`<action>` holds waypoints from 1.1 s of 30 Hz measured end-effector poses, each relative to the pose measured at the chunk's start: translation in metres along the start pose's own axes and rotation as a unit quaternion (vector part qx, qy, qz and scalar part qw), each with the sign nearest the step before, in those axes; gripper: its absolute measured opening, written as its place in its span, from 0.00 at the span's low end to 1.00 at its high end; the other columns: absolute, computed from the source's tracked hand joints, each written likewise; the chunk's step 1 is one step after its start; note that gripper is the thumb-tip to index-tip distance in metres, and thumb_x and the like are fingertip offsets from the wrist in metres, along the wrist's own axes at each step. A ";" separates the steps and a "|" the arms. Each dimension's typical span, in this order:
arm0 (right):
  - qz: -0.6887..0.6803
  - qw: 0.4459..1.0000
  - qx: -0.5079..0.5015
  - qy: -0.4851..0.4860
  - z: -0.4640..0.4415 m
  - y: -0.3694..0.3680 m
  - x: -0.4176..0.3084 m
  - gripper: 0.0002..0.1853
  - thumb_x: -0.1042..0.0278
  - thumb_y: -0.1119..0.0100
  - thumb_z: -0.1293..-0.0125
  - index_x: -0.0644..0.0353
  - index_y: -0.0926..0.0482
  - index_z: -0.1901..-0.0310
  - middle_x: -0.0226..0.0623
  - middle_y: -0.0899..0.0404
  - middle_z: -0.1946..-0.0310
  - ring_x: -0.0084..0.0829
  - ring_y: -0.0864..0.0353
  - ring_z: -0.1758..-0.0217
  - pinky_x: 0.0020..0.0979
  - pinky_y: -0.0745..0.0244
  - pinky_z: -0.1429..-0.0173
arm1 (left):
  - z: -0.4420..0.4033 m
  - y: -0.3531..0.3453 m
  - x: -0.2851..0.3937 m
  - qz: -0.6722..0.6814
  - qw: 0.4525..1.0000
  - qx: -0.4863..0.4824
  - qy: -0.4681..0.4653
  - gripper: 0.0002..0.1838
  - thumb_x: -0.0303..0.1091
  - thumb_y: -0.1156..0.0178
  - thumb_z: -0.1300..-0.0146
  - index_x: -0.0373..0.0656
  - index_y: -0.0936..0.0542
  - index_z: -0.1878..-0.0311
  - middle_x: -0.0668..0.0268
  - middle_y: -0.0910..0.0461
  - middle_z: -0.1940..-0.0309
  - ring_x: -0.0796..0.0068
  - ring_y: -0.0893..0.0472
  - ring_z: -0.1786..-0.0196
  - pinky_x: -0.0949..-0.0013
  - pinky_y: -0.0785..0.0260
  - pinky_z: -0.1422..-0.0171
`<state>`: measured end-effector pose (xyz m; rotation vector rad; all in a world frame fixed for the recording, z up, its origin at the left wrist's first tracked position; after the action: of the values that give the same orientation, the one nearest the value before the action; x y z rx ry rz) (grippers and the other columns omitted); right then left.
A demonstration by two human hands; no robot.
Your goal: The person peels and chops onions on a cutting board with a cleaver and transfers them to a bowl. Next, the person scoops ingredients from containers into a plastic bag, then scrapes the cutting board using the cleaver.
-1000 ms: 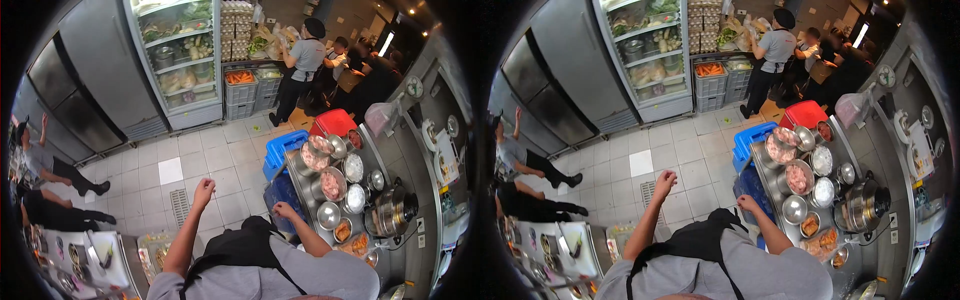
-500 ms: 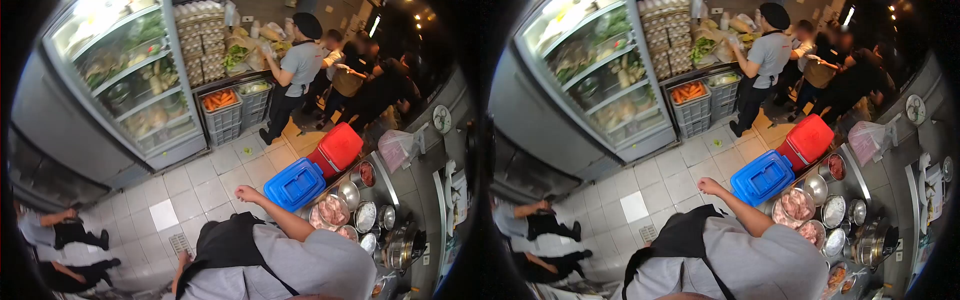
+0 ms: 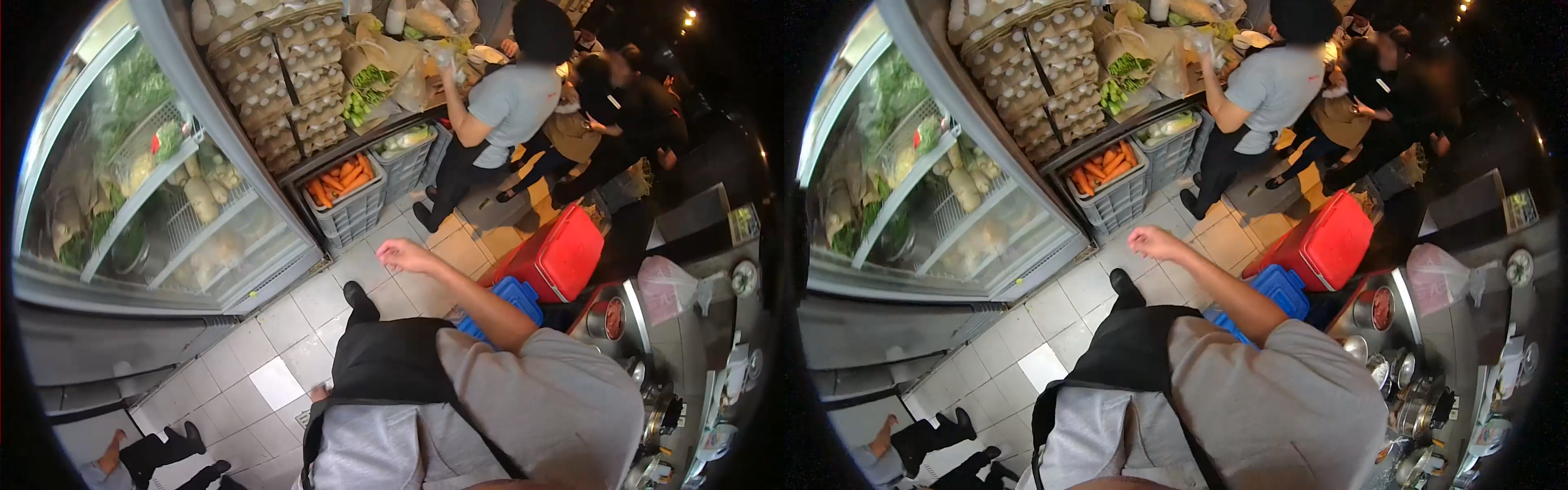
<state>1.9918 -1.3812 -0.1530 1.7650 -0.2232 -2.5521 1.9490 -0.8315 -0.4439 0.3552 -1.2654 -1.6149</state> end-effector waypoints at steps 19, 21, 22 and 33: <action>-0.177 0.727 0.591 0.300 -0.406 0.575 -0.261 0.13 0.76 0.43 0.32 0.61 0.24 0.47 0.40 0.19 0.58 0.29 0.20 0.66 0.32 0.23 0.68 | -0.367 0.342 0.203 0.561 0.821 -0.027 0.102 0.11 0.42 0.40 0.22 0.45 0.22 0.50 0.67 0.16 0.59 0.75 0.17 0.62 0.73 0.27 0.57; -0.158 0.699 0.637 0.284 -0.453 0.625 -0.266 0.13 0.76 0.42 0.34 0.62 0.24 0.48 0.41 0.19 0.57 0.30 0.19 0.65 0.32 0.23 0.69 | -0.375 0.336 0.219 0.561 0.819 -0.004 0.120 0.11 0.42 0.41 0.21 0.43 0.22 0.48 0.64 0.16 0.58 0.74 0.17 0.63 0.72 0.27 0.58; -0.182 0.697 0.641 0.263 -0.469 0.644 -0.268 0.12 0.77 0.41 0.35 0.63 0.23 0.50 0.41 0.19 0.59 0.32 0.19 0.63 0.34 0.23 0.63 | -0.375 0.336 0.229 0.552 0.821 0.002 0.147 0.12 0.41 0.41 0.21 0.42 0.22 0.48 0.62 0.15 0.57 0.73 0.17 0.64 0.72 0.26 0.59; -0.161 0.673 0.666 0.276 -0.525 0.711 -0.261 0.13 0.79 0.39 0.37 0.67 0.22 0.51 0.41 0.18 0.57 0.29 0.19 0.63 0.30 0.22 0.62 | -0.397 0.240 0.269 0.565 0.781 -0.017 0.267 0.14 0.38 0.36 0.25 0.37 0.21 0.48 0.65 0.18 0.62 0.72 0.18 0.55 0.69 0.24 0.51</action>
<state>2.5349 -2.1092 0.0034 2.9777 -2.3584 -1.6552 2.2429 -1.2604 -0.3112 -0.0226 -0.7137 -0.4254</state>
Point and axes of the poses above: each hand's wrist, its own z-axis away from the middle knuckle, its own y-axis out of the back of the hand, x = y × z, the point moved 4 cm from there along -z, towards the middle knuckle
